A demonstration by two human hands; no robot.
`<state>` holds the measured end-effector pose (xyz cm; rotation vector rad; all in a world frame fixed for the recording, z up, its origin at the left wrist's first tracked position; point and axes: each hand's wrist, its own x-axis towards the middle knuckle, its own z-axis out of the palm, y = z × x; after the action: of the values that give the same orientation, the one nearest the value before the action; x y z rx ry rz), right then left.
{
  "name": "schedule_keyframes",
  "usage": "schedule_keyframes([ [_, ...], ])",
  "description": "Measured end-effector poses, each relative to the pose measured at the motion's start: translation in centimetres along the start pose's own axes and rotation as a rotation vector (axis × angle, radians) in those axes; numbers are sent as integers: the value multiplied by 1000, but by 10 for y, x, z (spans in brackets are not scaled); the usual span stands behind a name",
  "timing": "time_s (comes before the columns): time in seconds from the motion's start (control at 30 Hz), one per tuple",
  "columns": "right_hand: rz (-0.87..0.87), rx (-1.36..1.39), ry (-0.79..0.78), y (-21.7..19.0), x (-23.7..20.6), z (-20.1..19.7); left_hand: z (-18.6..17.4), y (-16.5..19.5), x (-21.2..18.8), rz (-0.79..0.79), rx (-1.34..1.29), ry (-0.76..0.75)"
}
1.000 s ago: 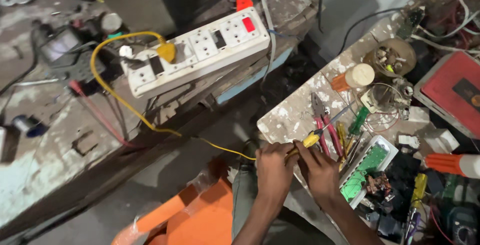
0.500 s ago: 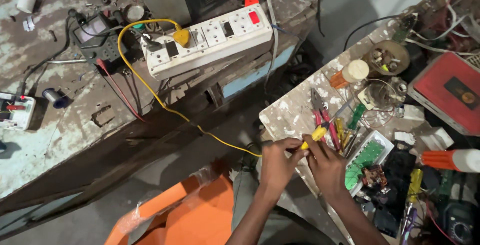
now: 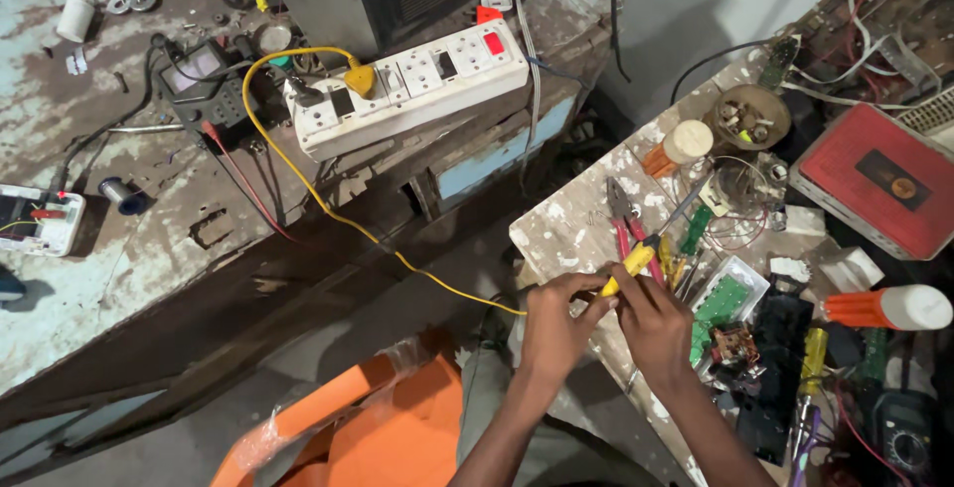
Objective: The person solders components onto a green circuit board held in a plastic tray, using a yellow soldering iron in the right hand while the left hand steadies wires and parts. They set the iron down, adjust a multimeter, handle a small cylindrical component and a round object, then resume soldering wires on the board.
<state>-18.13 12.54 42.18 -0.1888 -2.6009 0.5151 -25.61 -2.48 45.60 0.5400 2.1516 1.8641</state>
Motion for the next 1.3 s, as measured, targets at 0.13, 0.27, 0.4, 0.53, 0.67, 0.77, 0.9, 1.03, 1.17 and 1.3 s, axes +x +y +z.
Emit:
schedule_keyframes([
  [0.13,-8,-14,-6,6,-1,0,7,-1,-4,52,9,12],
  [0.27,-27,-49,-57,4,2,8,-6,-1,-9,117,135,97],
  [0.4,-23,-59,-95,6,7,11,-56,-13,-2,-3,164,261],
  [0.53,-38,-48,-89,11,11,13,-181,-43,8,188,433,708],
  [0.67,-22,-31,-100,15,14,17,-319,-66,15,252,506,913],
  [0.77,-24,-8,-78,19,14,23,-385,-80,19,26,653,1009],
  [0.9,-8,-120,-84,26,21,42,-433,-98,35,69,686,1116],
  [1.03,-42,-86,-44,32,30,57,-449,-114,53,3,710,1222],
  [1.17,68,-93,-107,28,43,73,-443,-124,69,-80,753,1270],
  [1.3,38,-49,-152,25,58,85,-451,-121,83,-179,845,1347],
])
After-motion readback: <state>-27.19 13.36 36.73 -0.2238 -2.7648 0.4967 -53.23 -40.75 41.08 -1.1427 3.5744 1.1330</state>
